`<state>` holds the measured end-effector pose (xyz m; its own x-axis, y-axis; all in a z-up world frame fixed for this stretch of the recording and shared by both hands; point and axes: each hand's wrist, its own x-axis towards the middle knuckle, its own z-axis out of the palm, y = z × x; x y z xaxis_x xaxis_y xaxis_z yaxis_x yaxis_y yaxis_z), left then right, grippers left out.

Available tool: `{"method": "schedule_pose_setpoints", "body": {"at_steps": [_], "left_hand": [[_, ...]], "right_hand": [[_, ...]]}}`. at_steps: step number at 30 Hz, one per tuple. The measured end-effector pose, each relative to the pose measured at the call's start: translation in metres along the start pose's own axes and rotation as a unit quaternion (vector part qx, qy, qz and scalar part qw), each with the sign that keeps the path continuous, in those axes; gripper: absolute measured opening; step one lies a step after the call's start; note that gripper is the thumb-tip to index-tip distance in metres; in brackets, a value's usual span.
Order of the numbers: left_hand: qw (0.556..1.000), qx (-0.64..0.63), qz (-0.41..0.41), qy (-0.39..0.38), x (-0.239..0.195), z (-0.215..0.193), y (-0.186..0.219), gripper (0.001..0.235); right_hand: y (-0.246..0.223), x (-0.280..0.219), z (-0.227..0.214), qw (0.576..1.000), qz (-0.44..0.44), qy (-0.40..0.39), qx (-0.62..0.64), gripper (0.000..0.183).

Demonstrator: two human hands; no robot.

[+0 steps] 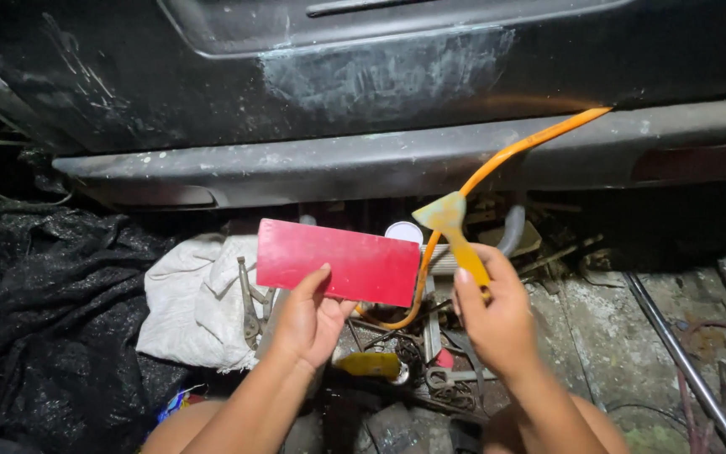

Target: The person scoops a white substance from a small container using a yellow scraper and applies it to a red rectangular board. They then spread the substance onto the rear bumper of a car and smooth it with their hand.

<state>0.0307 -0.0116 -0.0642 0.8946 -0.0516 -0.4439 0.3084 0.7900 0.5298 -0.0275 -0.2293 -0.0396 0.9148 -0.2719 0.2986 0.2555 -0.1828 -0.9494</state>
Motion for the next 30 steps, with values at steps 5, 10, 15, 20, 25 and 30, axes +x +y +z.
{"method": "schedule_pose_setpoints", "body": {"at_steps": [5, 10, 15, 20, 25, 30], "left_hand": [[1.0, 0.022, -0.002, 0.013, 0.003, -0.005, -0.003, 0.021], [0.994, 0.1, 0.023, 0.026, 0.006, -0.01, -0.006, 0.015], [0.996, 0.083, 0.023, 0.0, 0.014, -0.01, -0.005, 0.017], [0.994, 0.102, 0.03, -0.011, -0.01, 0.007, 0.007, 0.037], [0.984, 0.169, 0.037, -0.035, -0.025, 0.014, 0.018, 0.035], [0.986, 0.163, -0.004, -0.033, -0.047, 0.029, 0.032, 0.058]], "right_hand": [[0.008, -0.018, 0.001, 0.994, -0.076, -0.058, 0.054, 0.027], [0.006, 0.001, 0.001, 0.959, 0.001, -0.196, -0.207, 0.033], [0.0, 0.007, -0.003, 0.965, 0.031, -0.156, -0.208, 0.031], [0.016, 0.004, -0.008, 0.987, 0.028, -0.106, -0.12, 0.028], [0.02, 0.005, -0.011, 0.993, -0.004, -0.092, 0.076, 0.027], [0.012, 0.003, -0.006, 0.988, 0.005, -0.145, -0.044, 0.029]]}}
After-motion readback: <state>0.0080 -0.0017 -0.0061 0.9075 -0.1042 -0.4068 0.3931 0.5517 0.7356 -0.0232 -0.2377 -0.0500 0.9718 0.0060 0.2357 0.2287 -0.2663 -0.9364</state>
